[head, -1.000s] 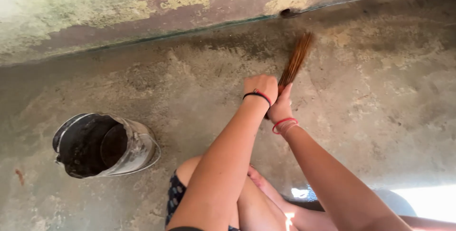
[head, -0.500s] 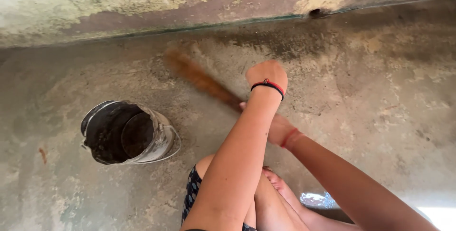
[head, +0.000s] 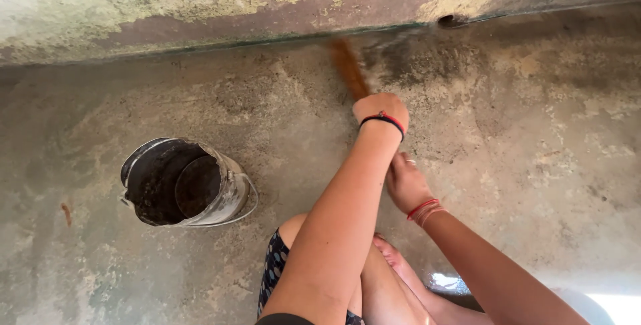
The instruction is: Washing a bucket and a bundle of sticks, then scrubbing the concrete floor with water.
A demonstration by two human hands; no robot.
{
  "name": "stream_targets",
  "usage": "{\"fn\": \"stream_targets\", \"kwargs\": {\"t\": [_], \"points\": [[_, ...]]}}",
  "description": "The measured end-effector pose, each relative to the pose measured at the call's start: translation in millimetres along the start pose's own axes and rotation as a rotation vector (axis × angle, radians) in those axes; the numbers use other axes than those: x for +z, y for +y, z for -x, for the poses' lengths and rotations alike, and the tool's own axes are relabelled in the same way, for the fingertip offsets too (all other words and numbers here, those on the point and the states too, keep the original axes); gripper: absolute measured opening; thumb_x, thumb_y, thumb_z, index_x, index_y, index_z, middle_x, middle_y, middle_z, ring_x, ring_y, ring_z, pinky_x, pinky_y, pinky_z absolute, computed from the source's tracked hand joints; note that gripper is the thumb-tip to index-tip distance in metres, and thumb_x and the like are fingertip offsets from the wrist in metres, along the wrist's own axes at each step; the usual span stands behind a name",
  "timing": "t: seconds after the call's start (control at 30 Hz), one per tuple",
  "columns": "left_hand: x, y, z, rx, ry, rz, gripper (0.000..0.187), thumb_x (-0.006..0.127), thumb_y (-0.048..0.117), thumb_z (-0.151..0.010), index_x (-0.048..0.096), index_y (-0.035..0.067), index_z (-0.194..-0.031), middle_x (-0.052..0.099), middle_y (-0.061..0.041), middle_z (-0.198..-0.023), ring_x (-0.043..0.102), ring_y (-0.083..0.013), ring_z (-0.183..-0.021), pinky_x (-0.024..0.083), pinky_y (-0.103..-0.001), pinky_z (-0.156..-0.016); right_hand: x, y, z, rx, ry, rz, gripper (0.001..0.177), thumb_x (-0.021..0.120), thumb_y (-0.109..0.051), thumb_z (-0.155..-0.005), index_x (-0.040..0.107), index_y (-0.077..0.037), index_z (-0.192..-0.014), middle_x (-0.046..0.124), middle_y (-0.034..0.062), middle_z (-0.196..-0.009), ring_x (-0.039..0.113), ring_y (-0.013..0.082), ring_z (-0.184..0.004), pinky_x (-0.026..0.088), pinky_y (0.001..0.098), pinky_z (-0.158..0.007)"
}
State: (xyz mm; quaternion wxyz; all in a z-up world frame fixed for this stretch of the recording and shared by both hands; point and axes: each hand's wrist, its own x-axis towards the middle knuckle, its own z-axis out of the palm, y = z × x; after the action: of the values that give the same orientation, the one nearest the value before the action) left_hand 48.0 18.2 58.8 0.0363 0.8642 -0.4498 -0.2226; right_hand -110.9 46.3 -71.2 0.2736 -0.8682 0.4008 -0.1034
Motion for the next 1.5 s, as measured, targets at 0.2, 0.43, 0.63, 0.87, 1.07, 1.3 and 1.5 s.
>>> {"fn": "stream_targets", "kwargs": {"t": [0.2,0.43,0.63,0.87,1.07,1.3,1.5], "points": [[9.1,9.6,-0.8,0.045,-0.022,-0.039,0.030,0.052,0.022,-0.098,0.077,0.019,-0.113,0.075,-0.004,-0.118,0.072,-0.0239,-0.109,0.058,-0.038,-0.085,0.3,-95.0,-29.6,-0.713,-0.265,-0.032,0.071,0.054,-0.039,-0.101,0.026,-0.011,-0.160,0.062,0.0136,-0.139,0.062,0.0319,-0.108,0.048,0.0443,-0.092],[27.5,-5.2,-24.6,0.031,0.121,0.006,0.031,0.049,0.022,-0.098,0.076,0.018,-0.112,0.076,-0.006,-0.114,0.073,-0.0247,-0.107,0.058,-0.041,-0.083,75.9,-45.6,-85.4,-0.075,-0.380,-0.266,0.062,0.048,-0.044,-0.106,0.043,-0.017,-0.162,0.059,0.0145,-0.144,0.060,0.0271,-0.117,0.045,0.0421,-0.104],[28.7,12.5,-22.2,0.104,0.140,-0.006,0.032,0.048,0.022,-0.096,0.076,0.018,-0.110,0.076,-0.006,-0.113,0.072,-0.0256,-0.106,0.058,-0.042,-0.081,26.1,56.3,-48.8,-0.157,-0.031,0.083,0.040,0.060,-0.030,-0.103,0.053,-0.019,-0.140,0.067,0.0159,-0.129,0.066,0.0364,-0.111,0.053,0.0479,-0.093],[72.0,39.1,-17.1,0.295,0.236,0.016,0.026,0.047,0.018,-0.104,0.072,0.012,-0.111,0.077,-0.012,-0.110,0.073,-0.0290,-0.105,0.057,-0.046,-0.084,-125.4,154.3,17.8,-0.044,0.454,0.024,0.063,0.051,-0.020,-0.108,0.027,-0.013,-0.167,0.067,0.0217,-0.124,0.065,0.0461,-0.105,0.053,0.0543,-0.090],[117.2,45.4,-36.1,0.282,0.264,-0.131,0.028,0.057,0.017,-0.093,0.065,0.010,-0.119,0.068,-0.012,-0.122,0.065,-0.0268,-0.114,0.054,-0.045,-0.091,-180.5,382.4,-58.3,0.341,0.541,0.299,0.074,0.058,-0.039,-0.110,0.027,-0.005,-0.168,0.063,0.0351,-0.129,0.063,0.0539,-0.107,0.052,0.0591,-0.090],[110.2,30.6,-55.0,0.274,0.130,-0.132,0.023,0.061,0.013,-0.091,0.071,0.009,-0.112,0.071,-0.014,-0.118,0.069,-0.0289,-0.110,0.057,-0.042,-0.088,-190.5,403.3,-97.2,0.397,0.258,0.361,0.085,0.062,-0.049,-0.103,0.026,-0.009,-0.169,0.065,0.0357,-0.122,0.063,0.0524,-0.111,0.050,0.0574,-0.096],[101.6,30.4,-47.8,0.241,-0.047,-0.241,0.021,0.066,0.013,-0.090,0.076,0.012,-0.108,0.073,-0.011,-0.116,0.071,-0.0285,-0.108,0.059,-0.041,-0.086,-185.6,365.9,-56.4,-0.026,0.218,0.252,0.069,0.057,-0.039,-0.105,0.034,-0.019,-0.168,0.068,0.0264,-0.127,0.065,0.0470,-0.113,0.052,0.0549,-0.097]]}}
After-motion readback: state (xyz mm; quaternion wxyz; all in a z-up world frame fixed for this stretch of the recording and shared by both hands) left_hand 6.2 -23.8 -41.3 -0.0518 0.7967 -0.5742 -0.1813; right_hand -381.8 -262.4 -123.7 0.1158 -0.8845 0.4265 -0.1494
